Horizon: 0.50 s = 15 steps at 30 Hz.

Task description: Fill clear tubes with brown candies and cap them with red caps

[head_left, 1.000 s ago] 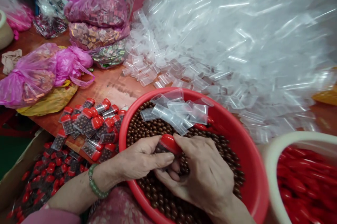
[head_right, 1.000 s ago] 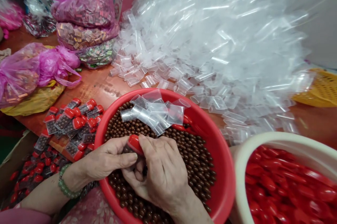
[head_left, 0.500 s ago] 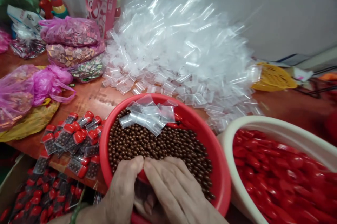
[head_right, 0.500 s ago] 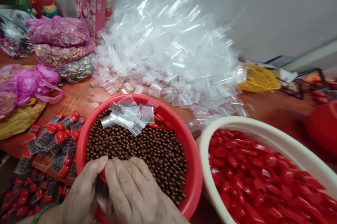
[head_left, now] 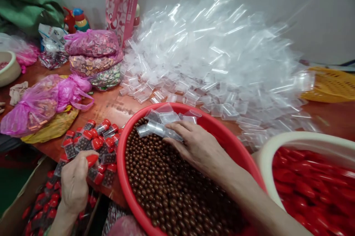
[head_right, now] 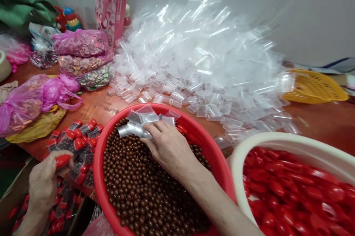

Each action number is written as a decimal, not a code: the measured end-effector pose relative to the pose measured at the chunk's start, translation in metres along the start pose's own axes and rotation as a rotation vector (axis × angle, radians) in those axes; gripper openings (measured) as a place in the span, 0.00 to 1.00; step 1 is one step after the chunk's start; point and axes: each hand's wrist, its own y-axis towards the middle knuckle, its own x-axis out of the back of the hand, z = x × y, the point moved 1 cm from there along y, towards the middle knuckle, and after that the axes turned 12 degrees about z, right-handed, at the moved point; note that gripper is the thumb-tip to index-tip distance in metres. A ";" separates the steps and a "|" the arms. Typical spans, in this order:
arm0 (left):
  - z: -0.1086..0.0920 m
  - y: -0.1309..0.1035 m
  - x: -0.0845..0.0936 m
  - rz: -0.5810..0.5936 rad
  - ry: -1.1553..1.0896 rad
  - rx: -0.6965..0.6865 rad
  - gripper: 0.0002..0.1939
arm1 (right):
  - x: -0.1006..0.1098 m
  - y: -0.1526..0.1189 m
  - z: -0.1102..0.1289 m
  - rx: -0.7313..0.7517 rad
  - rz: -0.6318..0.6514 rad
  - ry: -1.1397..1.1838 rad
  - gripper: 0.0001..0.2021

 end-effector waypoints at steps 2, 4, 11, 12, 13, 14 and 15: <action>0.021 0.003 0.012 -0.002 0.198 -0.053 0.22 | -0.005 0.009 -0.010 -0.033 0.038 -0.023 0.11; 0.037 0.007 0.013 0.008 0.376 -0.133 0.20 | -0.007 0.014 -0.011 -0.038 0.050 -0.032 0.11; 0.005 0.024 -0.032 -0.022 0.591 -0.542 0.19 | -0.003 0.006 0.001 0.038 0.028 -0.036 0.11; -0.008 0.026 -0.039 0.027 0.586 -0.613 0.20 | -0.003 0.002 0.003 0.077 -0.024 0.003 0.10; -0.022 0.029 -0.046 0.092 0.577 -0.692 0.21 | -0.004 -0.003 0.004 0.114 -0.051 0.044 0.11; -0.034 0.032 -0.053 0.165 0.574 -0.767 0.22 | -0.006 -0.010 0.003 0.145 -0.074 0.082 0.12; -0.045 0.035 -0.058 0.235 0.591 -0.802 0.24 | -0.011 -0.016 0.002 0.179 -0.073 0.120 0.13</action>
